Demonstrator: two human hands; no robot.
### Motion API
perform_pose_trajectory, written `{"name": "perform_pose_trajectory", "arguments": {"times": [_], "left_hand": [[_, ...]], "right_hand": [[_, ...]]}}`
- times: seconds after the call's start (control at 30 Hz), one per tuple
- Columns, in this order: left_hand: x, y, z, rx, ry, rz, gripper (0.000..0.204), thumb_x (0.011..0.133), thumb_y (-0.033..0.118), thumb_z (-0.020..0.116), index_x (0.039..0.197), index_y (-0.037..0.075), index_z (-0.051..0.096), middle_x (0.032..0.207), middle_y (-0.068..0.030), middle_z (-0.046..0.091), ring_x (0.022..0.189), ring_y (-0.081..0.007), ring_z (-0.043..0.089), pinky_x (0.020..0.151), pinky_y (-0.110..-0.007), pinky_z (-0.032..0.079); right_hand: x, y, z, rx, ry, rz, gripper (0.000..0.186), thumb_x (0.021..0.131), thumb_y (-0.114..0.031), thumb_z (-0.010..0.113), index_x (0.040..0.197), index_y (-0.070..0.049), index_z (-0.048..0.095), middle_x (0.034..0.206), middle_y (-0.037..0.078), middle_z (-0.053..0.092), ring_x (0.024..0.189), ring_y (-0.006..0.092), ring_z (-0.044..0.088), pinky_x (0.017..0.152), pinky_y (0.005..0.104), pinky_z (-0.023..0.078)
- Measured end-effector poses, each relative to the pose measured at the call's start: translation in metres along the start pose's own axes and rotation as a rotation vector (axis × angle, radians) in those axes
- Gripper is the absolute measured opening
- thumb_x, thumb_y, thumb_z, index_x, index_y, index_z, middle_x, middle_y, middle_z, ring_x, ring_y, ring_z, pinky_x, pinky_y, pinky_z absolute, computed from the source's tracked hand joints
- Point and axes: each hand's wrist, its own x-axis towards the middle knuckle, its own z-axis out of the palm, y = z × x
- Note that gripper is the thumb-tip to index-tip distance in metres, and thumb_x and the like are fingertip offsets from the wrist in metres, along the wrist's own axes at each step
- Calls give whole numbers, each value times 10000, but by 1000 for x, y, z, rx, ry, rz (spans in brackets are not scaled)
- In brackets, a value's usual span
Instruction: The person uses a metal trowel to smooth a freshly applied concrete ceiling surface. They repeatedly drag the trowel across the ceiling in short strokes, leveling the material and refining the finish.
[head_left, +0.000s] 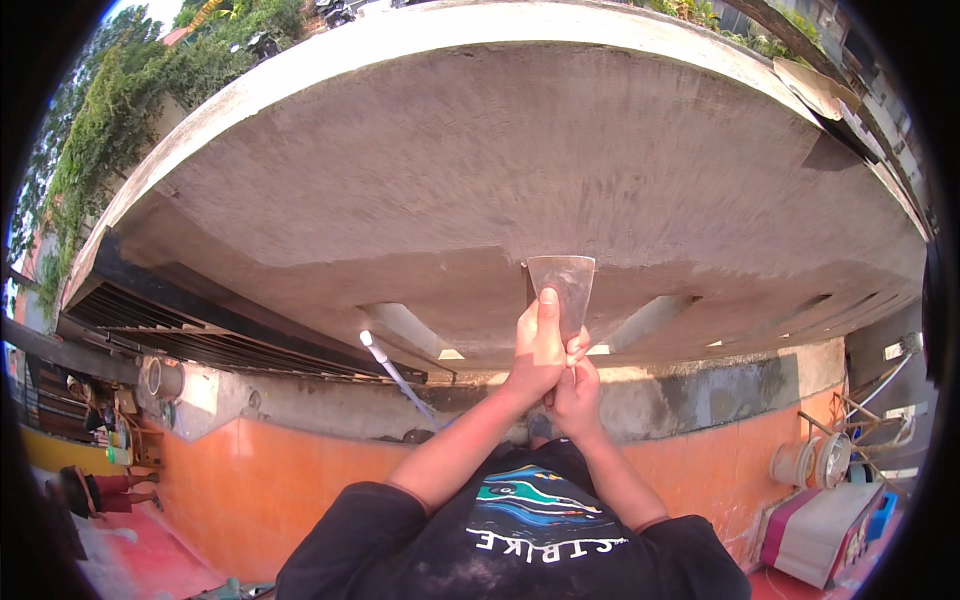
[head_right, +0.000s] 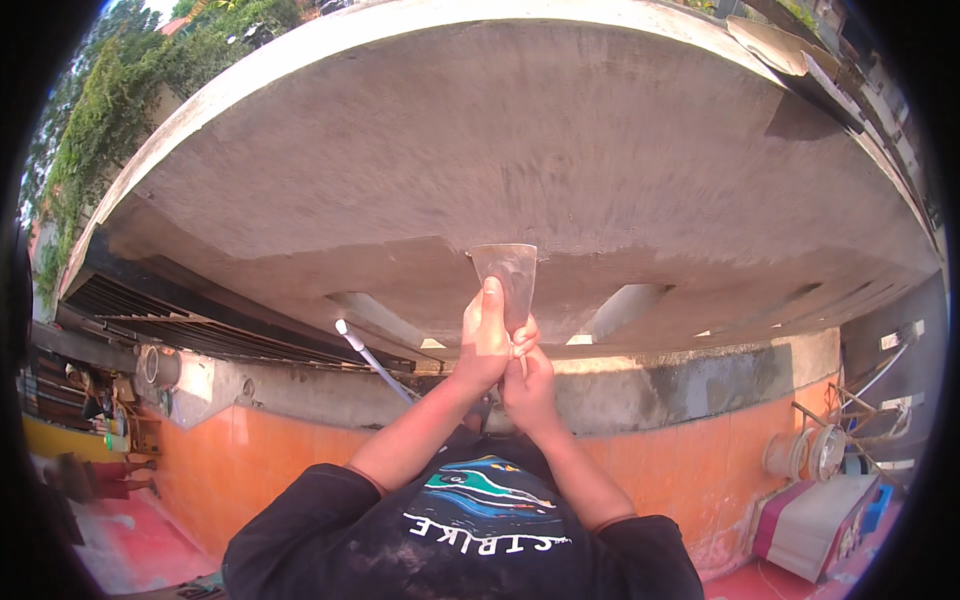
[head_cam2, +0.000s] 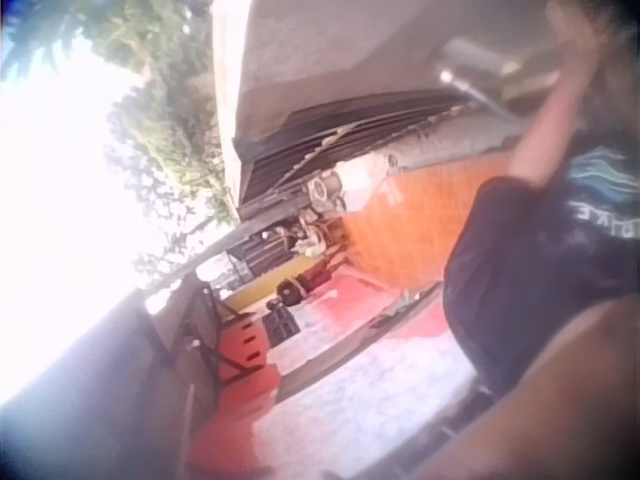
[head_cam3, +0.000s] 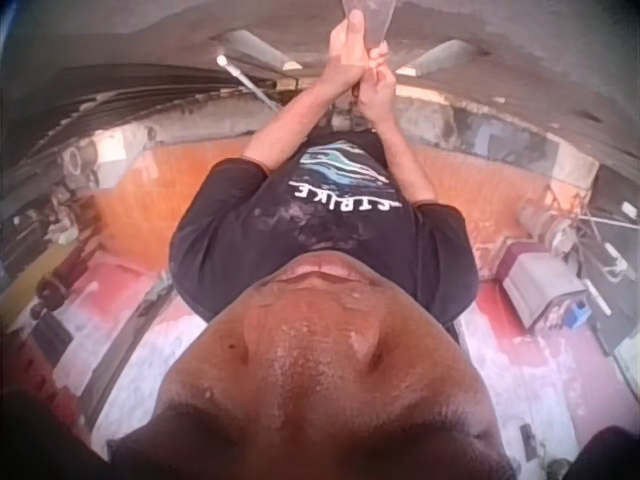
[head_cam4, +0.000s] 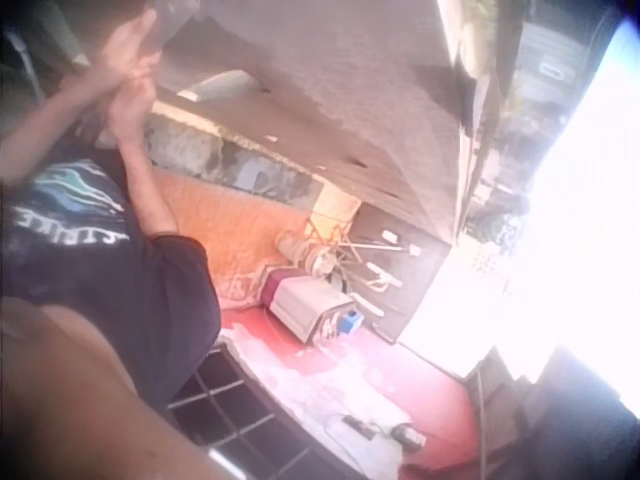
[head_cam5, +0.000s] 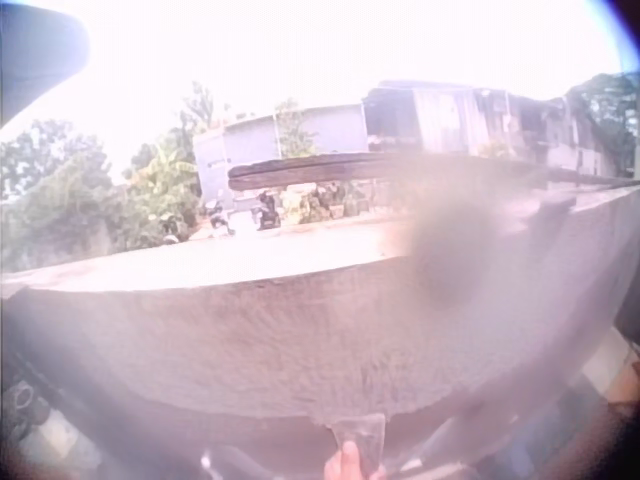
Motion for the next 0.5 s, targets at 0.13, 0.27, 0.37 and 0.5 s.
{"name": "perform_pose_trajectory", "arguments": {"times": [0.13, 0.27, 0.37, 0.5], "left_hand": [[14, 20, 14, -319, -36, 257, 625, 1010, 633, 268, 760, 82, 425, 493, -2, 355, 410, -116, 359, 488, -292, 378], [3, 30, 20, -157, -73, 206, 594, 1029, 600, 252, 798, 79, 421, 520, -6, 389, 430, -109, 385, 474, -277, 373], [-12, 15, 15, 5, -3, -27, 514, 1055, 534, 247, 904, 68, 402, 590, -25, 453, 472, -99, 430, 449, -239, 363], [-11, 0, -1, 140, 49, -21, 495, 1062, 510, 241, 909, 70, 410, 590, -28, 457, 471, -88, 428, 443, -245, 360]], "right_hand": [[35, -46, -19, -360, -146, -95, 197, 983, -198, 553, 1007, -3, 573, 810, 48, 642, 726, 132, 614, 642, 281, 481], [24, -52, -12, -133, -137, 58, 214, 1007, -231, 530, 990, -18, 541, 761, 29, 601, 642, 106, 571, 576, 253, 454], [-6, -25, -11, 58, -77, 196, 238, 1039, -268, 475, 979, -39, 494, 691, 8, 539, 573, 69, 511, 511, 222, 406], [-24, 12, -7, 115, -32, 252, 226, 1052, -265, 438, 993, -50, 469, 659, -2, 505, 540, 58, 487, 478, 213, 382]]}}
